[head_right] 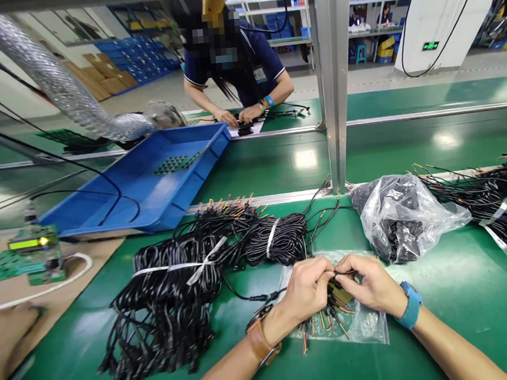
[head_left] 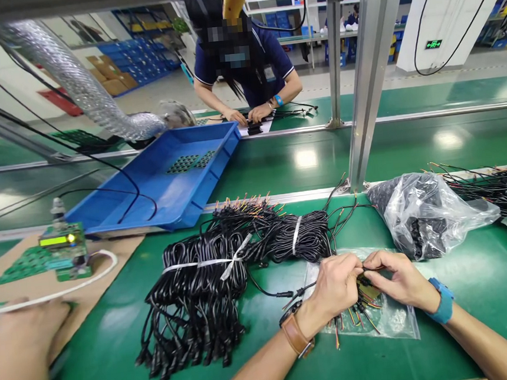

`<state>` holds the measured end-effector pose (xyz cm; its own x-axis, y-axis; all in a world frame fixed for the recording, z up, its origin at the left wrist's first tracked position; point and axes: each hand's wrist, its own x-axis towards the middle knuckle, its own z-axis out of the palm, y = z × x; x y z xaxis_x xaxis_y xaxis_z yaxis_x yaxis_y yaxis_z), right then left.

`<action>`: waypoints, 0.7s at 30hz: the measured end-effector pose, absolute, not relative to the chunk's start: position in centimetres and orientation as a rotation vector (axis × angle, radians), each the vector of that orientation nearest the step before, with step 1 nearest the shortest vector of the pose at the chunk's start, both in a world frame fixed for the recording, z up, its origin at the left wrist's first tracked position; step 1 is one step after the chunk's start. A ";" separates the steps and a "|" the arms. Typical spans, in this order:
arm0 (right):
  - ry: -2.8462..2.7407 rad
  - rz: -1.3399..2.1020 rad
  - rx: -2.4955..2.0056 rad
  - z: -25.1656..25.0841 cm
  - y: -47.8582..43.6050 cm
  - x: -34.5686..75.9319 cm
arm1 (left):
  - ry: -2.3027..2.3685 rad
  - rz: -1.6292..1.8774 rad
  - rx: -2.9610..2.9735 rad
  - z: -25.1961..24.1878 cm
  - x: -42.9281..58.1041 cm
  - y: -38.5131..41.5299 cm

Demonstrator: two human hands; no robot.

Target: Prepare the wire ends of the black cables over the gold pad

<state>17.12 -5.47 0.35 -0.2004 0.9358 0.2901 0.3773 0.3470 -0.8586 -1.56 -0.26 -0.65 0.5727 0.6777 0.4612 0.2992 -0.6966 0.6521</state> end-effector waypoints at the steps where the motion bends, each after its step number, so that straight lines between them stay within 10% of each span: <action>1: -1.756 0.826 -1.166 0.3 -5.5 17.1 | 0.779 0.975 2.300 -0.7 -1.6 -0.3; 21: -1.774 0.764 -1.206 0.4 -5.2 17.3 | 0.722 0.953 2.328 -0.4 -2.2 0.7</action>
